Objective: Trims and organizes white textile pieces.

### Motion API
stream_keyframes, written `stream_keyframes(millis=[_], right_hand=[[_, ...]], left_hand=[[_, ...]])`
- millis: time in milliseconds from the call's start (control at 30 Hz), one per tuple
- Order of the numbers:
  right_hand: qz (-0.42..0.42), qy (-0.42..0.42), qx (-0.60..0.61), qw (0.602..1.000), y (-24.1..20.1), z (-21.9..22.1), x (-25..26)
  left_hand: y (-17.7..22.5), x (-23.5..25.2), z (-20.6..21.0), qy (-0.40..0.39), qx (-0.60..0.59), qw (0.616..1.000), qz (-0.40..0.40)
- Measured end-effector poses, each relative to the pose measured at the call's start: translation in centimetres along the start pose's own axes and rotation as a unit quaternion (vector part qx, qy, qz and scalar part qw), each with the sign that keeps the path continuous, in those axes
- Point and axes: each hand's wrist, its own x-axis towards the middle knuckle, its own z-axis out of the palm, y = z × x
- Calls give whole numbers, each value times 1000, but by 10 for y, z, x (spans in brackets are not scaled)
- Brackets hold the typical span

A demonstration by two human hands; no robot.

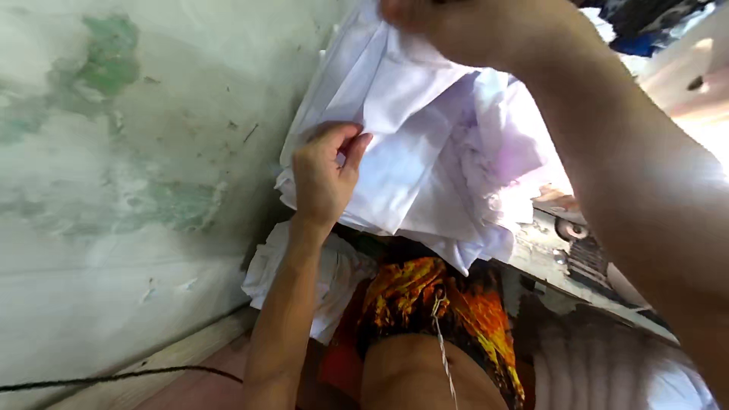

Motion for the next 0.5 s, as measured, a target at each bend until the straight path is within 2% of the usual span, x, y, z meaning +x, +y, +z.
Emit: stream_keyframes(millis=[67, 100, 133, 200, 233, 267, 400, 500], right_hand=[[-33, -27, 20, 999, 3, -2, -14], [-36, -47, 28, 998, 6, 1, -26], [-34, -64, 32, 997, 9, 6, -37], [-16, -83, 23, 996, 17, 12, -48], [-4, -86, 25, 996, 21, 16, -52], [8, -80, 31, 996, 24, 20, -53], [50, -69, 62, 994, 26, 21, -46], [63, -90, 126, 986, 23, 20, -46]], left_hand=[[11, 0, 1, 62, 14, 993, 99], [13, -14, 7, 69, 33, 987, 144], [10, -32, 16, 34, 66, 980, 186], [-9, -56, 36, -104, 127, 959, 231], [-17, -59, 39, -164, 121, 956, 210], [-22, -53, 35, -192, 84, 963, 168], [0, 9, -4, -123, -87, 988, 16], [6, 40, -11, -135, -135, 980, -45]])
